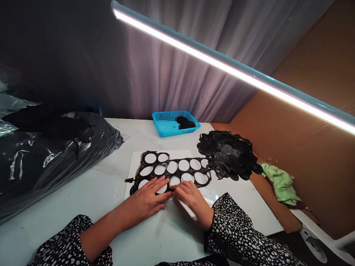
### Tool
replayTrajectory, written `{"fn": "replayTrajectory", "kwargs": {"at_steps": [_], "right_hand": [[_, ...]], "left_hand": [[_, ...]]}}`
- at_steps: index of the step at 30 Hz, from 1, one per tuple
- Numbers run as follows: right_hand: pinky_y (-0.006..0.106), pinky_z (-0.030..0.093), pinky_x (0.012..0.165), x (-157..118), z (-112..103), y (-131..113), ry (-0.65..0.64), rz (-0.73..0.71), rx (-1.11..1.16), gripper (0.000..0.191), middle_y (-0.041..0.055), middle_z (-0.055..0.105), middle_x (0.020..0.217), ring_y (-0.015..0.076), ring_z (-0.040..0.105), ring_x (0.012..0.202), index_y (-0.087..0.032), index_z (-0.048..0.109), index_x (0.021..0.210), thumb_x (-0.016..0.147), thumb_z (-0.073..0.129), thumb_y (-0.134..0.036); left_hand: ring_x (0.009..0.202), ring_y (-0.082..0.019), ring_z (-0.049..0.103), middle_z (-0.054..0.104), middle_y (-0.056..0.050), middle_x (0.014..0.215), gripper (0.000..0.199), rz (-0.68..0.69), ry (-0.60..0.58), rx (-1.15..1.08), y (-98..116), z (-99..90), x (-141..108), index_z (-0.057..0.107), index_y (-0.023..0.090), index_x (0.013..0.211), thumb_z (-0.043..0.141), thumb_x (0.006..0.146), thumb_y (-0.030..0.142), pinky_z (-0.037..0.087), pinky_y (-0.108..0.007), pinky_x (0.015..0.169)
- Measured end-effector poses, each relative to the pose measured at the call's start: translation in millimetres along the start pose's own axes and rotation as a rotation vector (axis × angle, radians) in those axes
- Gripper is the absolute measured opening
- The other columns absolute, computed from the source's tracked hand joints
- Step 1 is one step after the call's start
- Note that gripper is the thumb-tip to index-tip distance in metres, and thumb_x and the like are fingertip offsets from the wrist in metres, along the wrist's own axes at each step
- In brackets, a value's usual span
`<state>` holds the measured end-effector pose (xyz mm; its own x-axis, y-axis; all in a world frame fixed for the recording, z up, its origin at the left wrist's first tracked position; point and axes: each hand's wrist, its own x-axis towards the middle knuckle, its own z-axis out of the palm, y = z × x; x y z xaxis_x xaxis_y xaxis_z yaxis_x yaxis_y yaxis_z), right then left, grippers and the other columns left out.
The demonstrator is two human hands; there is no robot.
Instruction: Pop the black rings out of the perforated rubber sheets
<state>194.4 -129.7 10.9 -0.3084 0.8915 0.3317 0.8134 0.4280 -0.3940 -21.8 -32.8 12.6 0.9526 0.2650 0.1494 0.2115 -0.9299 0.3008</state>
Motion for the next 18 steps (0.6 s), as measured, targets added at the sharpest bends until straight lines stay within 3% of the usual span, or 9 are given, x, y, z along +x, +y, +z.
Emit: {"fn": "replayTrajectory", "kwargs": {"at_steps": [3,5,7,10,12,14,16,18], "right_hand": [[0.039,0.038,0.084,1.3,2.8,0.5,0.042,-0.091,-0.139,0.011,0.0104,0.067,0.111,0.0229,0.055,0.095,-0.017,0.057,0.095,0.095,0.048,-0.011],[0.039,0.038,0.085,8.7,-3.9,16.4,0.066,-0.077,-0.172,0.012,0.0106,0.067,0.109,0.0227,0.056,0.094,-0.017,0.057,0.097,0.094,0.047,-0.012],[0.038,0.039,0.082,18.6,-20.0,46.4,0.152,0.051,-0.175,0.013,0.0101,0.068,0.1,0.0223,0.057,0.089,-0.018,0.058,0.094,0.092,0.046,-0.014],[0.033,0.041,0.075,31.2,-53.8,99.7,0.452,0.421,-0.095,0.016,0.0087,0.069,0.088,0.0206,0.059,0.079,-0.019,0.059,0.083,0.091,0.045,-0.019],[0.031,0.043,0.07,37.6,-71.3,123.8,0.575,0.587,0.061,0.014,0.0073,0.07,0.085,0.0193,0.061,0.074,-0.019,0.059,0.077,0.088,0.052,-0.026],[0.028,0.045,0.065,44.9,-78.4,131.2,0.612,0.686,0.338,0.016,0.0059,0.071,0.083,0.0186,0.063,0.074,-0.019,0.057,0.073,0.083,0.061,-0.03],[0.023,0.048,0.061,55.1,-76.3,123.6,0.587,0.753,0.754,0.018,0.0056,0.071,0.086,0.0187,0.067,0.081,-0.018,0.056,0.072,0.078,0.069,-0.029],[0.018,0.05,0.055,68.9,-69.8,108.2,0.533,0.807,1.2,0.018,0.0069,0.071,0.09,0.0184,0.07,0.088,-0.017,0.055,0.075,0.077,0.072,-0.021]], "left_hand": [[0.145,-0.027,0.029,0.02,-0.004,0.162,0.044,-0.007,0.039,0.015,-2.1,2.5,-1.3,0.047,0.034,0.141,0.054,0.098,0.027,0.035,-0.048,0.114],[0.145,-0.029,0.029,0.017,-0.003,0.162,0.044,0.002,0.054,0.022,-5.4,5.6,-1.7,0.047,0.035,0.141,0.053,0.098,0.027,0.035,-0.049,0.113],[0.144,-0.03,0.029,0.016,-0.002,0.162,0.042,0.013,0.067,0.019,-8.4,8.0,-1.5,0.049,0.035,0.14,0.052,0.099,0.027,0.036,-0.051,0.113],[0.143,-0.032,0.031,0.019,-0.002,0.162,0.041,0.01,0.063,0.008,-6.7,4.9,-1.0,0.048,0.035,0.14,0.05,0.1,0.028,0.037,-0.053,0.111],[0.143,-0.032,0.031,0.023,-0.003,0.161,0.043,0.005,0.016,-0.012,-0.7,-3.8,-0.8,0.046,0.035,0.142,0.05,0.1,0.03,0.035,-0.054,0.112],[0.143,-0.029,0.031,0.028,-0.003,0.159,0.046,0.009,-0.062,-0.06,5.4,-15.5,0.0,0.041,0.035,0.146,0.05,0.1,0.032,0.033,-0.053,0.113],[0.143,-0.026,0.032,0.03,-0.002,0.158,0.049,-0.019,-0.099,-0.132,5.9,-26.1,2.6,0.035,0.036,0.148,0.048,0.101,0.034,0.034,-0.049,0.114],[0.143,-0.022,0.033,0.031,0.0,0.158,0.047,-0.117,-0.045,-0.183,-3.2,-32.3,7.7,0.033,0.035,0.15,0.042,0.103,0.035,0.036,-0.043,0.113]]}}
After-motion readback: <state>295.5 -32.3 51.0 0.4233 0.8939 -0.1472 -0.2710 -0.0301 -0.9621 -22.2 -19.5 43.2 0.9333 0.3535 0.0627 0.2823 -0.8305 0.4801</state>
